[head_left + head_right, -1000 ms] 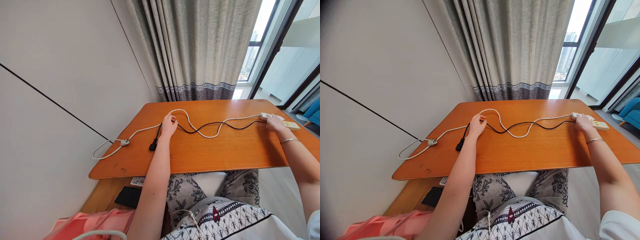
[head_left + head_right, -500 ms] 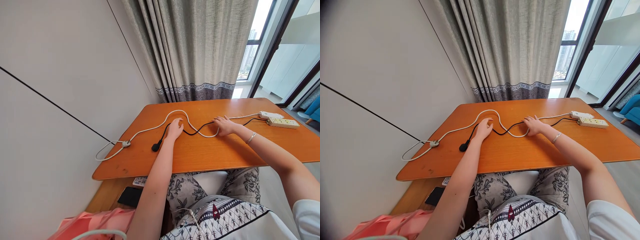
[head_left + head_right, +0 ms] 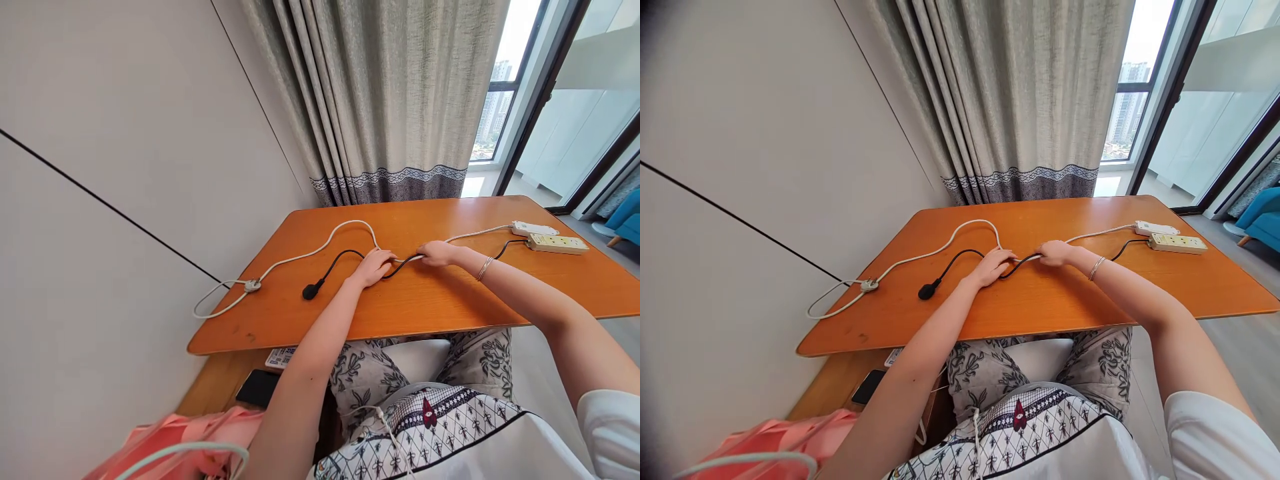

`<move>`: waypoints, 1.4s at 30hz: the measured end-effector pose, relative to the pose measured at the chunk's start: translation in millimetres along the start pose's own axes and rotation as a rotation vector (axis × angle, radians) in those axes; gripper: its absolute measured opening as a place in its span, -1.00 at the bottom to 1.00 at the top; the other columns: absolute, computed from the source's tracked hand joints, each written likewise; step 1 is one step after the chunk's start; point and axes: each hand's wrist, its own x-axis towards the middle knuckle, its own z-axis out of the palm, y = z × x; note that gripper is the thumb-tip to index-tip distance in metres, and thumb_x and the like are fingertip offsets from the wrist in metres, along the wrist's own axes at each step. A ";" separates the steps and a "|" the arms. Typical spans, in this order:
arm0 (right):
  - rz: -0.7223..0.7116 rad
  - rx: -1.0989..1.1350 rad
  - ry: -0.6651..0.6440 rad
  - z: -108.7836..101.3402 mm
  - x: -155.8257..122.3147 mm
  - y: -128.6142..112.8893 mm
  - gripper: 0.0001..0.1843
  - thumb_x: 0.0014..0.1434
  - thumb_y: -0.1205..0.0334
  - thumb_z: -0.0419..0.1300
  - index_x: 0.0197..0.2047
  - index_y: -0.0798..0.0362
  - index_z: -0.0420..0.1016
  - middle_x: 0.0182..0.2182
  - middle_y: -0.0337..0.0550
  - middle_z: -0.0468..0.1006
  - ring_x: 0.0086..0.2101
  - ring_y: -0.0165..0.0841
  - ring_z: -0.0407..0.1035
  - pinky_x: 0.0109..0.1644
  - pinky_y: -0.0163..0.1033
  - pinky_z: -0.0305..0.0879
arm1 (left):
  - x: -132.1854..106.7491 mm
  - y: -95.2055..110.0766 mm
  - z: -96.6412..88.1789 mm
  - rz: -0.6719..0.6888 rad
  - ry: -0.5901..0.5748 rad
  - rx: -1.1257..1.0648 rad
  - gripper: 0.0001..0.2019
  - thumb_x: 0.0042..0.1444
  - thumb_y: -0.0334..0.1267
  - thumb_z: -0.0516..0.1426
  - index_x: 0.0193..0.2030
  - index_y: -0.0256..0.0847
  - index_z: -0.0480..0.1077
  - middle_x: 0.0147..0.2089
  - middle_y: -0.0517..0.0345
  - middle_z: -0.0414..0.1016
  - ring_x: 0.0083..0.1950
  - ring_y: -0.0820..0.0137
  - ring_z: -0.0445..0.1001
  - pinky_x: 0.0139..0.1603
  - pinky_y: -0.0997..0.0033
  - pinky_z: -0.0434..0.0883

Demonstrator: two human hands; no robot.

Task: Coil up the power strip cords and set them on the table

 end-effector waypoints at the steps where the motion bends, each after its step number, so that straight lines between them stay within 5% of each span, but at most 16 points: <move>1: -0.008 0.064 0.017 -10.1 -2.9 -2.4 -0.87 0.09 0.41 0.12 -0.38 0.07 0.49 -0.42 -0.14 0.54 -0.36 -0.31 0.39 -0.26 -0.29 0.22 | -0.1 0.3 -0.1 0.007 0.050 -0.061 -0.62 0.25 -0.11 -0.03 0.01 -0.20 0.50 0.09 -0.08 0.59 0.18 0.16 0.48 0.45 -0.01 0.08; 4: -0.041 0.290 0.098 -48.5 -13.3 -11.8 -0.90 0.06 0.37 0.08 -0.44 0.06 0.40 -0.56 -0.27 0.36 -0.49 -0.42 0.20 -0.38 -0.33 0.11 | -0.8 4.7 -1.3 0.021 0.244 -0.251 -0.41 0.21 0.29 -0.07 -0.16 -0.16 0.52 -0.12 -0.06 0.62 0.01 0.14 0.53 0.40 0.00 0.14; 7: -0.065 0.516 0.247 -91.5 -25.3 -23.0 -0.95 0.05 0.34 0.02 -0.39 0.02 0.27 -0.59 -0.35 0.14 -0.56 -0.47 -0.02 -0.48 -0.34 -0.06 | -1.0 13.6 -4.8 0.002 0.402 -0.479 -0.21 -0.01 0.56 -0.06 -0.25 -0.19 0.52 -0.28 -0.04 0.58 -0.16 0.18 0.53 0.15 0.11 0.36; 10: -0.086 0.735 0.394 -131.7 -34.9 -35.2 -0.91 0.01 0.32 0.01 -0.38 -0.04 0.12 -0.61 -0.43 -0.07 -0.59 -0.48 -0.23 -0.52 -0.33 -0.16 | 2.3 25.7 -10.7 -0.081 0.481 -0.660 -0.30 -0.09 0.49 0.14 -0.28 -0.20 0.51 -0.39 0.06 0.53 -0.31 0.29 0.49 -0.17 0.30 0.42; 13: -0.109 1.168 0.478 -163.4 -39.9 -53.9 -0.83 -0.04 0.37 0.09 -0.40 -0.02 0.14 -0.62 -0.47 -0.15 -0.60 -0.51 -0.31 -0.54 -0.36 -0.19 | 10.9 39.3 -17.7 -0.147 0.499 -0.693 -0.52 -0.09 0.23 0.32 -0.36 -0.21 0.47 -0.43 0.14 0.50 -0.36 0.37 0.48 -0.21 0.35 0.40; 20: -0.163 1.515 0.587 -200.1 -42.1 -132.0 -0.83 0.09 0.48 0.06 -0.39 0.01 0.23 -0.63 -0.47 -0.20 -0.62 -0.50 -0.34 -0.58 -0.37 -0.20 | 27.6 68.8 -32.2 -0.077 0.410 -0.893 -0.43 -0.04 0.36 0.25 -0.38 -0.22 0.45 -0.50 0.12 0.51 -0.36 0.31 0.56 -0.08 0.24 0.44; 24: -0.188 1.609 0.640 -209.3 -43.0 -167.2 -0.82 0.20 0.47 -0.01 -0.38 0.01 0.24 -0.64 -0.48 -0.22 -0.62 -0.48 -0.35 -0.57 -0.37 -0.19 | 22.7 88.4 -39.0 0.058 0.352 -1.067 -0.26 -0.22 0.42 0.31 -0.11 -0.20 0.47 -0.10 -0.10 0.64 -0.03 0.11 0.62 0.02 0.16 0.45; 27: -0.236 1.671 0.667 -215.6 -41.2 -180.9 -0.80 0.24 0.47 -0.08 -0.37 0.04 0.22 -0.65 -0.51 -0.23 -0.61 -0.49 -0.37 -0.57 -0.42 -0.19 | 19.7 106.4 -39.6 0.178 0.224 -1.147 -0.10 -0.38 0.26 0.46 0.11 -0.14 0.41 0.15 -0.21 0.56 0.17 0.01 0.54 0.17 0.12 0.40; 30: -0.268 1.685 0.706 -225.4 -38.2 -187.6 -0.83 0.23 0.46 -0.09 -0.35 0.06 0.22 -0.65 -0.53 -0.24 -0.62 -0.51 -0.37 -0.58 -0.45 -0.20 | 23.1 121.6 -32.1 0.129 0.076 -1.146 -0.22 -0.28 0.04 0.51 0.10 -0.16 0.42 0.06 -0.18 0.61 0.14 0.05 0.57 0.19 0.12 0.39; 35: -0.270 1.538 0.797 -250.2 -46.2 -188.0 -0.78 0.24 0.48 -0.10 -0.38 0.10 0.25 -0.62 -0.48 -0.24 -0.65 -0.59 -0.33 -0.54 -0.41 -0.30 | 29.9 124.8 -8.6 -0.074 -0.094 -1.040 -0.46 -0.09 0.10 0.40 -0.09 -0.24 0.52 -0.15 -0.11 0.67 -0.09 0.19 0.64 -0.03 0.25 0.45; 42: -0.109 1.372 0.897 -277.6 -83.9 -150.0 -0.60 0.31 0.47 -0.17 -0.55 0.07 0.18 -0.63 -0.42 -0.25 -0.62 -0.62 -0.35 -0.48 -0.37 -0.35 | 14.6 112.5 -3.1 -0.028 -0.103 -0.935 -0.63 -0.01 0.00 0.36 -0.22 -0.26 0.54 -0.25 -0.01 0.64 -0.13 0.26 0.58 -0.01 0.29 0.42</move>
